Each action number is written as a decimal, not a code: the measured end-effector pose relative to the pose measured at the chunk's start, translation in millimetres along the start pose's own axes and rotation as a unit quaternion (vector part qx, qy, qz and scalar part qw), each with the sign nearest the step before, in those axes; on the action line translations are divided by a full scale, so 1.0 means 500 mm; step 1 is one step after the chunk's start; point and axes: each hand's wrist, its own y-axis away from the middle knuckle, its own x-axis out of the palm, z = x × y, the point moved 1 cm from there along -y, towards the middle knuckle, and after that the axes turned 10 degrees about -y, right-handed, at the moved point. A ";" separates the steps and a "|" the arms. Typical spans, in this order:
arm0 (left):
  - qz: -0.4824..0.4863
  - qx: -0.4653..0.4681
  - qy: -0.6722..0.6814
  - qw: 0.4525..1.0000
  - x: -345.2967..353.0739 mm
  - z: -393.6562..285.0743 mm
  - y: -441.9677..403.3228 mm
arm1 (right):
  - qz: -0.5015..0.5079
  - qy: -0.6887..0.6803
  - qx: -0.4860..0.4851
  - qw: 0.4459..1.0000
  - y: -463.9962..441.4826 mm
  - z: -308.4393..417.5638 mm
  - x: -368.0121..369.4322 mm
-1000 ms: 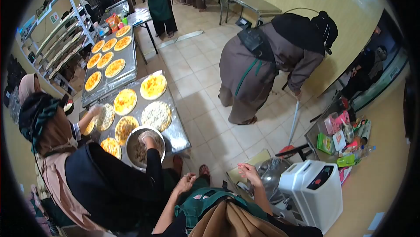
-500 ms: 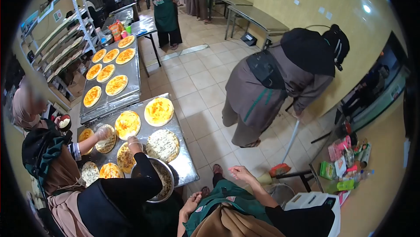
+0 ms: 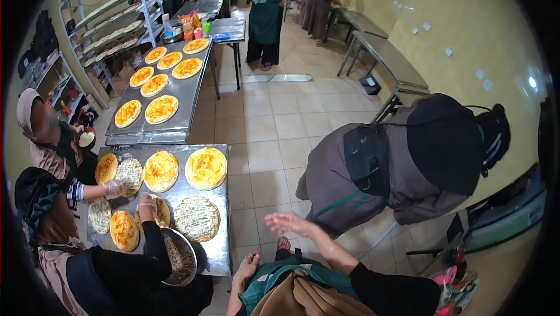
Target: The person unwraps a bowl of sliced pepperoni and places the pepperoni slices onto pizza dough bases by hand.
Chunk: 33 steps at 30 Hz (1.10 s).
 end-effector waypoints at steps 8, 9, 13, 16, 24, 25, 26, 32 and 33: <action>-0.062 0.013 -0.088 0.994 -0.001 -0.171 -0.073 | 0.136 -0.089 -0.166 0.973 -0.004 0.326 -0.082; -0.068 0.022 -0.090 0.993 -0.005 -0.191 -0.074 | 0.140 -0.094 -0.174 0.970 -0.008 0.338 -0.096; -0.076 0.017 -0.046 0.996 -0.020 -0.198 -0.143 | 0.118 -0.124 -0.174 0.970 -0.046 0.349 -0.154; -0.063 0.009 -0.042 0.997 -0.053 -0.214 -0.195 | 0.045 -0.187 -0.168 0.967 -0.084 0.315 -0.190; -0.098 0.038 -0.080 0.991 -0.167 -0.237 -0.324 | -0.181 -0.332 -0.127 0.917 -0.050 0.191 -0.280; -0.091 0.049 -0.086 0.991 -0.176 -0.232 -0.346 | -0.208 -0.343 -0.145 0.904 -0.046 0.170 -0.296; -0.050 0.016 -0.069 0.996 -0.188 -0.257 -0.356 | -0.237 -0.355 -0.160 0.890 -0.048 0.160 -0.312; 0.011 0.020 -0.071 0.997 -0.219 -0.445 -0.456 | -0.286 -0.420 -0.187 0.841 -0.147 0.176 -0.431; 0.021 0.036 -0.056 0.998 -0.218 -0.467 -0.483 | -0.285 -0.410 -0.191 0.845 -0.167 0.194 -0.452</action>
